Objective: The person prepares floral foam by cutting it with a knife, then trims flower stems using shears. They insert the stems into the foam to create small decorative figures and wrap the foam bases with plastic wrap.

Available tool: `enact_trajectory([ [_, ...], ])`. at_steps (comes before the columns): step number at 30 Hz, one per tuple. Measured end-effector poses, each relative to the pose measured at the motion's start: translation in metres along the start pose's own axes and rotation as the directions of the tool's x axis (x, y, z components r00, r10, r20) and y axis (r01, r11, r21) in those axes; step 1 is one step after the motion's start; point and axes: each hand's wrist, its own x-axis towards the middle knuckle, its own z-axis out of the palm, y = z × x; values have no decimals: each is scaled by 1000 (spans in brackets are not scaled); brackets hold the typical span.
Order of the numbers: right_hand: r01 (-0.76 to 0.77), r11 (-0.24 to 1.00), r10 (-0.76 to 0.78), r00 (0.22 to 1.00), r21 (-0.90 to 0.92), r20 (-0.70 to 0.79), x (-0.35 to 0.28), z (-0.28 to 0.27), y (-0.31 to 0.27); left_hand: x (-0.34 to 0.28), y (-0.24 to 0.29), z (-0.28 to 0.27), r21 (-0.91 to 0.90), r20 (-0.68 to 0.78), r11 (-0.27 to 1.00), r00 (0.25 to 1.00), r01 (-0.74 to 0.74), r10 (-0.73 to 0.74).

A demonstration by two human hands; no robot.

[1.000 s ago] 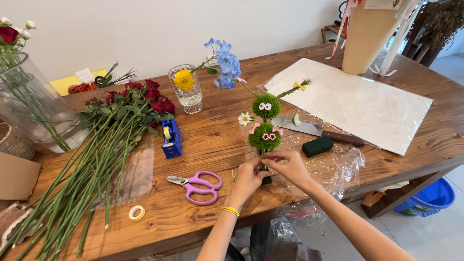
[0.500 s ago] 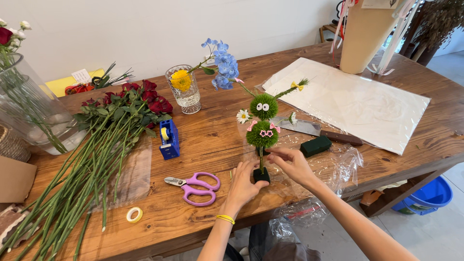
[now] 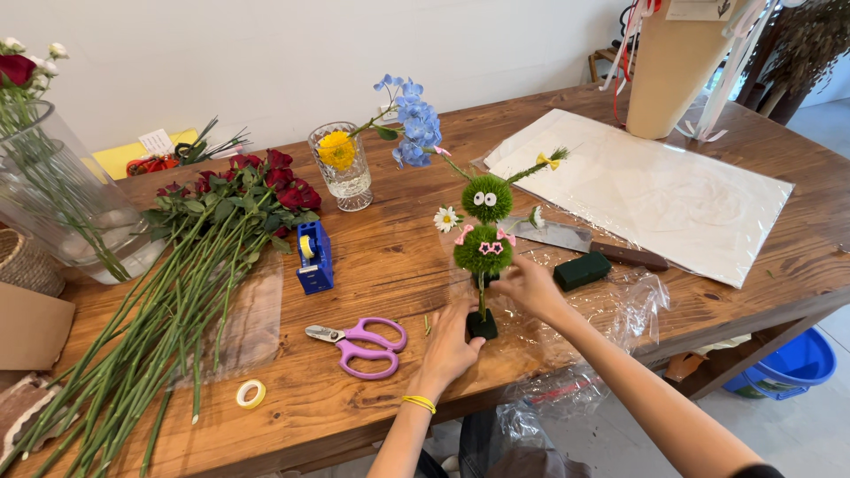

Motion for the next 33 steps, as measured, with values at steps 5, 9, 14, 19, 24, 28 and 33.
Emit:
enact_trajectory([
  [5,122,915,-81,989,-386,121,35,4,-9,-1,7,-11,-116,-21,988,994,100,-103],
  [9,139,868,-87,988,-476,130,43,-2,-14,8,6,-24,-154,-58,980,989,129,-139],
  [14,1,858,41,997,-514,70,42,-25,2,33,-31,-14,-153,-84,974,980,167,-182],
  [19,-102,863,145,988,-495,49,41,-44,17,63,-38,-7,-151,-109,979,982,136,-154],
  [24,-80,896,118,991,-438,61,36,-47,12,77,-53,5,-87,-67,983,983,164,-170],
  [28,-69,892,111,992,-447,67,35,-45,8,79,-58,6,-74,-39,979,981,187,-191],
  [33,-93,840,121,992,-535,18,34,-46,6,78,-59,4,-24,-31,983,983,181,-182],
])
